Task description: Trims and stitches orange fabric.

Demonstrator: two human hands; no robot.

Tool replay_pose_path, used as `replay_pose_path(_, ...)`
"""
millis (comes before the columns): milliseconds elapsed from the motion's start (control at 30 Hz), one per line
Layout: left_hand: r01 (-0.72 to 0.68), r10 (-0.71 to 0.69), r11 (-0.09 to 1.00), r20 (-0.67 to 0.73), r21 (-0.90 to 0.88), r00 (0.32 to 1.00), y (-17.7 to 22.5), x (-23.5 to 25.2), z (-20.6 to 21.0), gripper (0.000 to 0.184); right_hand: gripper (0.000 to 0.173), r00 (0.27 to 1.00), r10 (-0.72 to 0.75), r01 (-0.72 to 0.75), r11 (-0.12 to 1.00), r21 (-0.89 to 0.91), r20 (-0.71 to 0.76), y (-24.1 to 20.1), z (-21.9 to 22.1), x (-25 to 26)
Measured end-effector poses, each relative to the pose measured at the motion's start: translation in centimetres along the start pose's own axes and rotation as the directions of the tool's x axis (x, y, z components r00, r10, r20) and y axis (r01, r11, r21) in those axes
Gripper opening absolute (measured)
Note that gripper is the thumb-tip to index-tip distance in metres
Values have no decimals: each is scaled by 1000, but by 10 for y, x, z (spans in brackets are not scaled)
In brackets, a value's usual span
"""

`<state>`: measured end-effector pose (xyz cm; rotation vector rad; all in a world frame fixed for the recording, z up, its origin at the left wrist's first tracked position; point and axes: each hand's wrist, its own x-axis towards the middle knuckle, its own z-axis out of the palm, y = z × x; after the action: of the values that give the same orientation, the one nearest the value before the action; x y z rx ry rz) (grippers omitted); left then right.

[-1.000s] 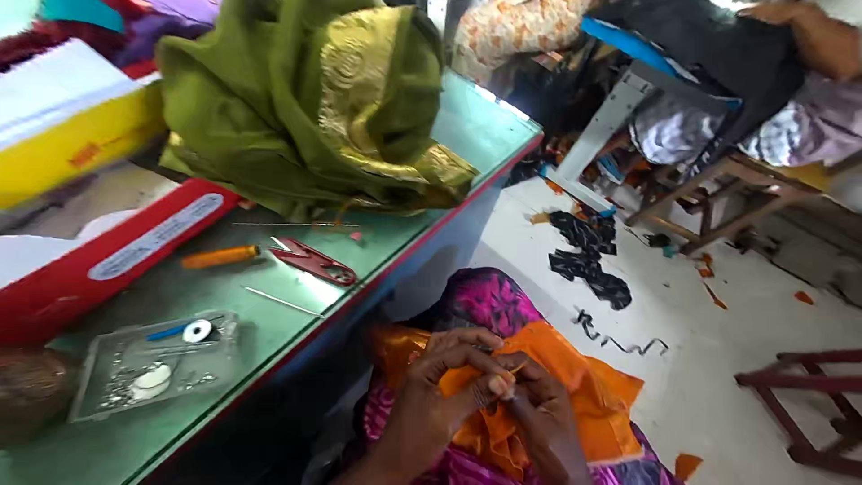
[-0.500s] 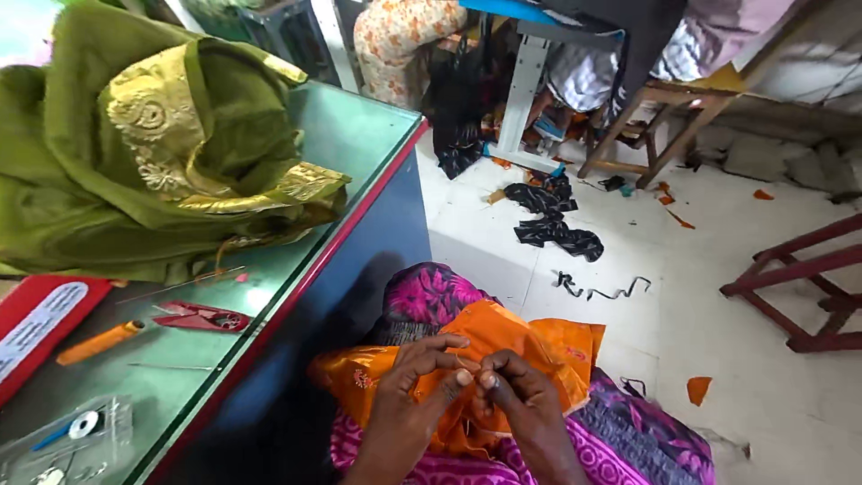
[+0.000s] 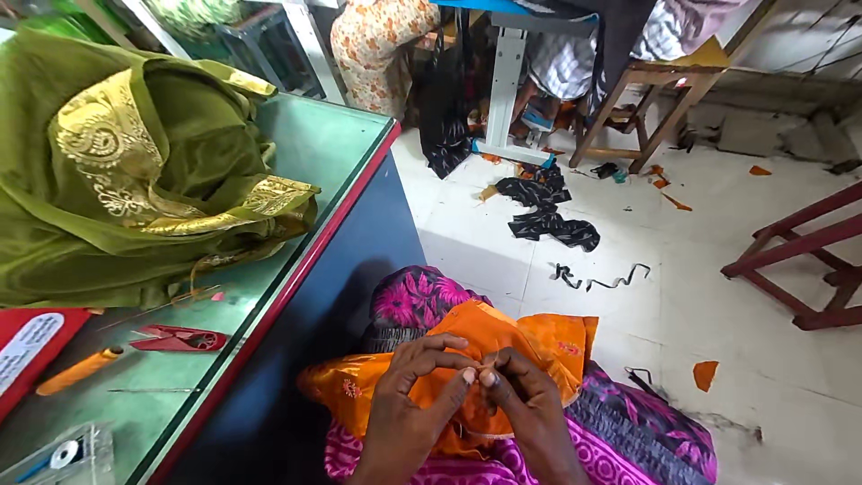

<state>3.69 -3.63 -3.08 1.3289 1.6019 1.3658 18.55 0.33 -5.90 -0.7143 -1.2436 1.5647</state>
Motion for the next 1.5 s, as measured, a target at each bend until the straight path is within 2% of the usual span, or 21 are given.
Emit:
replay_pose_path(533, -101, 104, 992, -34, 76, 994, -2, -1, -1, 12, 12, 996, -79, 74, 991, -111, -35, 2, 5, -3)
replay_pose_path(700, -153, 162, 977, -48, 151, 986, -1, 0, -4, 11, 15, 991, -127, 118, 981, -152, -48, 4, 8, -2)
replay_pose_path(933, -138, 144, 979, -34, 153, 989, 0, 0, -7, 13, 19, 972, -226, 201, 943, -266, -67, 7, 10, -3)
replay_pose_path(1500, -77, 80, 992, -32, 104, 996, 2, 0, -9, 14, 20, 918, -388, 330, 862, -385, -82, 12, 16, -3)
